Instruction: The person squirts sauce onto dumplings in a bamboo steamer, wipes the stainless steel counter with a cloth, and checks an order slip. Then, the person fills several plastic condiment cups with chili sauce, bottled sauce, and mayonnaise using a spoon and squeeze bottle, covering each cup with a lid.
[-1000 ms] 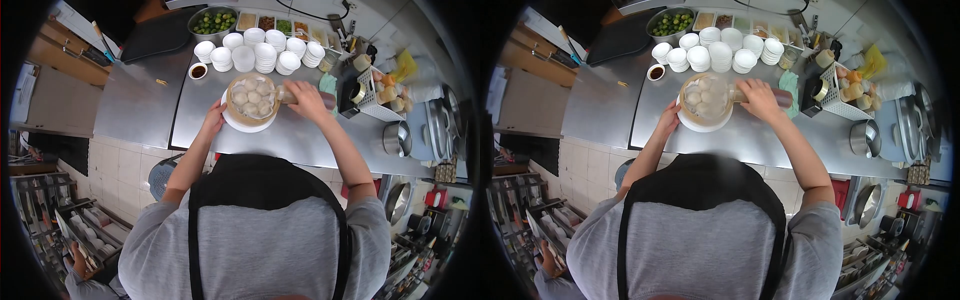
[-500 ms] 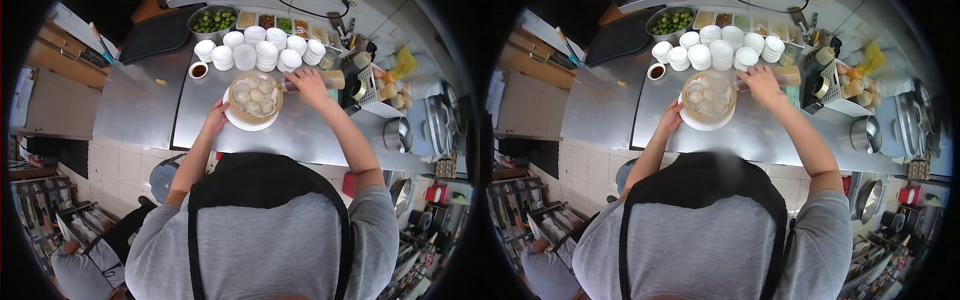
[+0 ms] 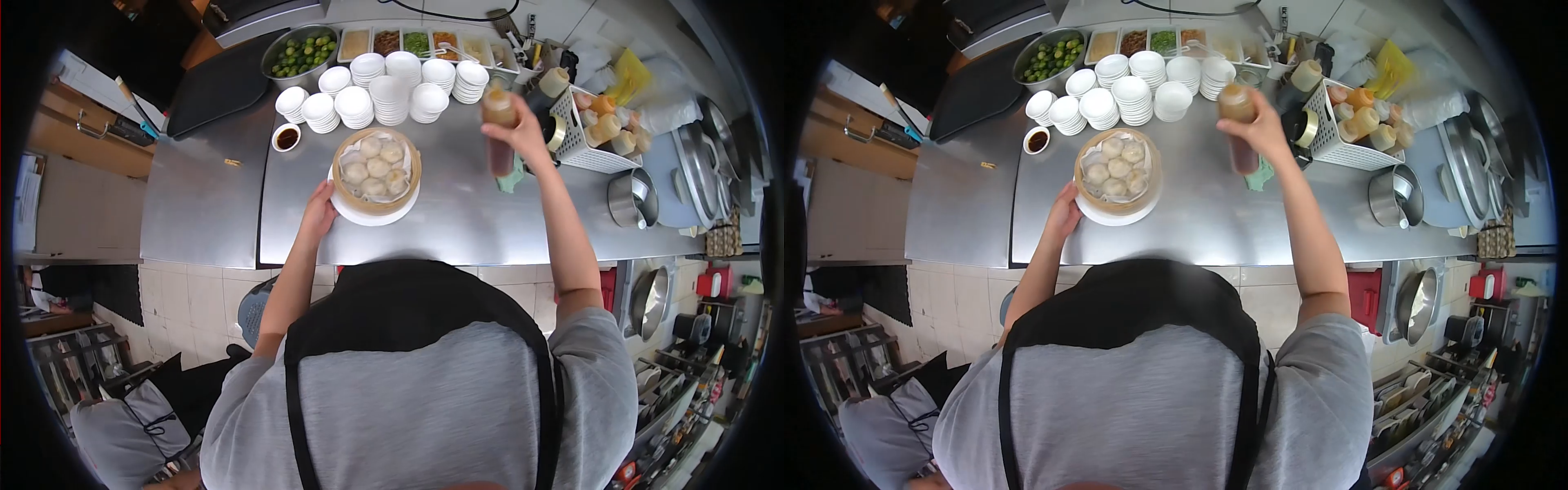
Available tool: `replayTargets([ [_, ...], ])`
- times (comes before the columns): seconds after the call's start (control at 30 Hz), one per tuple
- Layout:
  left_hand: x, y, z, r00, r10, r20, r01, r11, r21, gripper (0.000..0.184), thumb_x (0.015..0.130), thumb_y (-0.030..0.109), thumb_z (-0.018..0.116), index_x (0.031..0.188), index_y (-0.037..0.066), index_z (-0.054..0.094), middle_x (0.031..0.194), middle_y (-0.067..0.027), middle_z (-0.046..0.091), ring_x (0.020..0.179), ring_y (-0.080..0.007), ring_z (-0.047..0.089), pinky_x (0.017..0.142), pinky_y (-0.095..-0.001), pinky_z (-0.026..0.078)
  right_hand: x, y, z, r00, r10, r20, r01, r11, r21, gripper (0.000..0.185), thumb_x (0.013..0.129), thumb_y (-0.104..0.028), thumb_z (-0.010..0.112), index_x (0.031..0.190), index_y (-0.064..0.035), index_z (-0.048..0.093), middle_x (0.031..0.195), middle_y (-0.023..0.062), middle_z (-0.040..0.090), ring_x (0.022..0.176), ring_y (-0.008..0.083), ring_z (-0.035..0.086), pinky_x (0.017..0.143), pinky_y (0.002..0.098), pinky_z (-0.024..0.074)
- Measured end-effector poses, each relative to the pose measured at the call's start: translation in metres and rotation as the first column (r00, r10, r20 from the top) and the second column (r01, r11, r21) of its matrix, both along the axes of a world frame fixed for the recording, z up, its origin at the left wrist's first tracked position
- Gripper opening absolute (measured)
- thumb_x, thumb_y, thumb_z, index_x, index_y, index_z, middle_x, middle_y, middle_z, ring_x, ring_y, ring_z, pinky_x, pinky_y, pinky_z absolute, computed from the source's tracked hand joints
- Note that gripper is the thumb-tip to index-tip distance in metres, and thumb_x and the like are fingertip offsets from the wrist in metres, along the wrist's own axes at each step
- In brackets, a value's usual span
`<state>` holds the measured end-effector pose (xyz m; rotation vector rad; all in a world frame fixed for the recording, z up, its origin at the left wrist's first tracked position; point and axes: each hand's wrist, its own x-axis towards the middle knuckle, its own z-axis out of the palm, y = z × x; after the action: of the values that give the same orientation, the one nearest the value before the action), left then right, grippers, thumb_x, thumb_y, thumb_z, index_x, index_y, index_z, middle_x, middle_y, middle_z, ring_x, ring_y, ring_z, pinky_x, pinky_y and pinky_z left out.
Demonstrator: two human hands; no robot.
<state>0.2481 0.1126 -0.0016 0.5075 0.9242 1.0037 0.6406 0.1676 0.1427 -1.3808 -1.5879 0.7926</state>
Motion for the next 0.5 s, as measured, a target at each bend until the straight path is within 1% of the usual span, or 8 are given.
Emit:
replayTargets([
  [0.07, 0.001, 0.000, 0.001, 1.000, 0.002, 0.009, -0.002, 1.000, -0.007, 0.036, 0.092, 0.014, 0.037, 0.127, 0.004, 0.035, 0.120, -0.0115, 0.048, 0.110, -0.0216, 0.048, 0.092, -0.0363, 0.041, 0.029, 0.028, -0.009, 0.992, -0.124, -0.002, 0.123, 0.986, 0.113, 0.068, 0.059, -0.023, 0.079, 0.116, -0.0046, 0.046, 0.102, 0.0101, 0.059, 0.095, 0.0180, 0.056, 0.082, 0.0303, 0.0436],
  [0.1, 0.002, 0.000, 0.000, 1.000, 0.009, 0.014, -0.009, 1.000, -0.008, 0.036, 0.092, 0.014, 0.037, 0.127, 0.004, 0.036, 0.120, -0.0112, 0.049, 0.110, -0.0208, 0.049, 0.092, -0.0356, 0.041, 0.039, 0.040, -0.009, 0.963, -0.242, 0.117, 0.215, 0.954, 0.207, 0.066, 0.059, -0.023, 0.079, 0.113, -0.0043, 0.047, 0.102, 0.0117, 0.059, 0.094, 0.0214, 0.057, 0.082, 0.0315, 0.0440],
  [0.13, 0.001, -0.002, 0.000, 0.999, 0.031, 0.017, -0.031, 0.999, -0.009, 0.036, 0.092, 0.013, 0.038, 0.127, 0.004, 0.037, 0.119, -0.0109, 0.049, 0.110, -0.0201, 0.049, 0.092, -0.0350, 0.041, 0.035, 0.040, 0.007, 0.904, -0.377, 0.202, 0.337, 0.919, 0.207, 0.066, 0.058, -0.023, 0.079, 0.112, -0.0046, 0.047, 0.104, 0.0134, 0.058, 0.095, 0.0250, 0.057, 0.082, 0.0332, 0.0440],
  [0.2, 0.004, -0.003, 0.003, 0.997, 0.072, 0.006, -0.072, 0.997, 0.005, 0.036, 0.091, 0.013, 0.039, 0.126, 0.003, 0.037, 0.119, -0.0106, 0.050, 0.109, -0.0198, 0.049, 0.092, -0.0346, 0.041, 0.067, 0.085, -0.018, 0.840, -0.438, 0.320, 0.280, 0.855, 0.437, 0.064, 0.057, -0.025, 0.079, 0.108, -0.0006, 0.050, 0.105, 0.0170, 0.054, 0.097, 0.0313, 0.053, 0.084, 0.0368, 0.0415],
  [0.23, 0.005, -0.004, 0.004, 0.998, 0.066, 0.006, -0.066, 0.998, 0.015, 0.037, 0.091, 0.013, 0.040, 0.126, 0.003, 0.038, 0.119, -0.0103, 0.050, 0.108, -0.0194, 0.050, 0.091, -0.0342, 0.041, 0.078, 0.103, -0.028, 0.782, -0.510, 0.360, 0.314, 0.820, 0.479, 0.062, 0.056, -0.025, 0.079, 0.105, 0.0027, 0.052, 0.103, 0.0192, 0.055, 0.096, 0.0335, 0.052, 0.085, 0.0385, 0.0405],
  [0.37, 0.007, -0.005, 0.011, 0.990, 0.119, -0.074, -0.120, 0.993, -0.020, 0.038, 0.090, 0.014, 0.042, 0.126, 0.002, 0.038, 0.119, -0.0097, 0.050, 0.107, -0.0195, 0.051, 0.091, -0.0337, 0.042, 0.100, 0.141, -0.047, 0.614, -0.606, 0.506, 0.372, 0.787, 0.493, 0.064, 0.058, -0.036, 0.077, 0.101, 0.0048, 0.054, 0.098, 0.0234, 0.056, 0.096, 0.0383, 0.051, 0.084, 0.0418, 0.0406],
  [0.43, 0.008, -0.005, 0.011, 0.987, 0.089, -0.136, -0.094, 0.995, -0.033, 0.039, 0.089, 0.013, 0.044, 0.126, 0.000, 0.038, 0.118, -0.0108, 0.051, 0.105, -0.0204, 0.052, 0.091, -0.0333, 0.042, 0.119, 0.158, -0.067, 0.621, -0.632, 0.464, 0.411, 0.766, 0.494, 0.070, 0.060, -0.040, 0.076, 0.106, 0.0063, 0.052, 0.102, 0.0264, 0.053, 0.102, 0.0388, 0.047, 0.086, 0.0437, 0.0388],
  [0.5, 0.010, -0.006, 0.005, 0.979, 0.145, -0.141, -0.150, 0.989, -0.021, 0.040, 0.088, 0.011, 0.044, 0.126, -0.001, 0.037, 0.117, -0.0119, 0.051, 0.105, -0.0209, 0.052, 0.090, -0.0330, 0.042, 0.103, 0.143, -0.063, 0.559, -0.779, 0.285, 0.478, 0.583, 0.657, 0.073, 0.066, -0.037, 0.073, 0.116, 0.0079, 0.045, 0.114, 0.0264, 0.042, 0.108, 0.0389, 0.041, 0.091, 0.0433, 0.0355],
])
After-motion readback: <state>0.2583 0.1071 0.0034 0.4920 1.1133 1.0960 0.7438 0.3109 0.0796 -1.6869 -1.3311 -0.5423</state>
